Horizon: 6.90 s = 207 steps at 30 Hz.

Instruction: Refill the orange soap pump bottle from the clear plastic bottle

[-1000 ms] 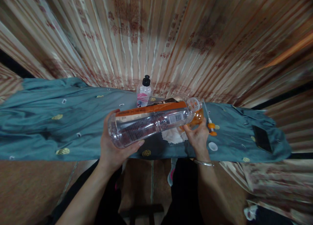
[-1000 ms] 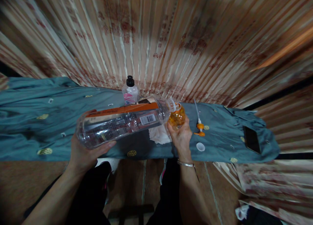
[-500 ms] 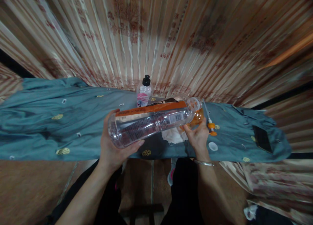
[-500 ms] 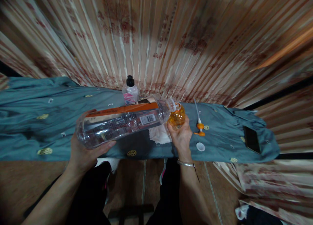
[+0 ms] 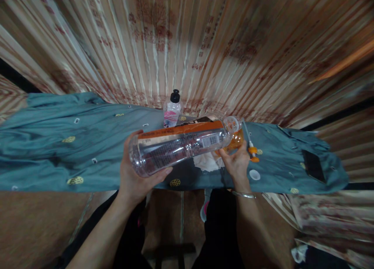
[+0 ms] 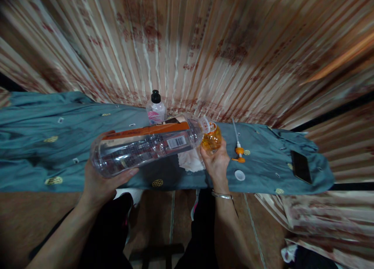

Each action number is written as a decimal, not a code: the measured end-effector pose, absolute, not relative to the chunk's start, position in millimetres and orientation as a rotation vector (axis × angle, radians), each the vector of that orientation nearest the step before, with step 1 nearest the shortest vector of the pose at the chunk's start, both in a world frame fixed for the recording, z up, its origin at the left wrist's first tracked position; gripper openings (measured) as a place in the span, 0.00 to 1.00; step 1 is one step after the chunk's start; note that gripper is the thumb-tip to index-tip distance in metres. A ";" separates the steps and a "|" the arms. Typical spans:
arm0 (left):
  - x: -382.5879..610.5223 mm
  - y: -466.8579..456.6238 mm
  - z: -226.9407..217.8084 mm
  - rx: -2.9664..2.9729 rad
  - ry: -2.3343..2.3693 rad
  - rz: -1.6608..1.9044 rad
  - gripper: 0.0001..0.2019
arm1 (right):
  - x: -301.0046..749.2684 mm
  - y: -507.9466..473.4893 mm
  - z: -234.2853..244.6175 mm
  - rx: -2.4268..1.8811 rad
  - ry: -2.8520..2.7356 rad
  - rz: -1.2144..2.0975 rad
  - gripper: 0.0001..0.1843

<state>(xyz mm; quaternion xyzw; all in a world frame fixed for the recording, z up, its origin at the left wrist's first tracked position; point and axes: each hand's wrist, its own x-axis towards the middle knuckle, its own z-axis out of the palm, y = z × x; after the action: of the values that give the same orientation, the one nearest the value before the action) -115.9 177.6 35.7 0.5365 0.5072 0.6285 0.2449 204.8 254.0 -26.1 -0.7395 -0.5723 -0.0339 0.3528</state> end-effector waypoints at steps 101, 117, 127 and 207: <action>-116.5 177.2 32.8 1.470 1.429 1.768 0.48 | 202.9 254.6 -24.5 -1.876 -1.454 -0.025 0.42; -116.8 178.5 29.0 1.440 1.405 1.777 0.49 | 205.9 255.7 -27.4 -1.870 -1.473 -0.078 0.44; -114.1 177.6 36.9 1.444 1.377 1.739 0.46 | 203.5 254.0 -27.4 -1.845 -1.488 -0.063 0.44; -108.2 180.0 25.9 1.349 1.367 1.745 0.51 | 208.5 255.5 -32.9 -1.790 -1.455 -0.028 0.42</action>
<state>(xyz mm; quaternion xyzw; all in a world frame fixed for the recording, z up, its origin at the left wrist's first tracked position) -108.2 180.0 25.9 0.5007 0.5071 0.6474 0.2700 208.5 255.5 -32.9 -0.7092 -0.5767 -0.0110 0.4054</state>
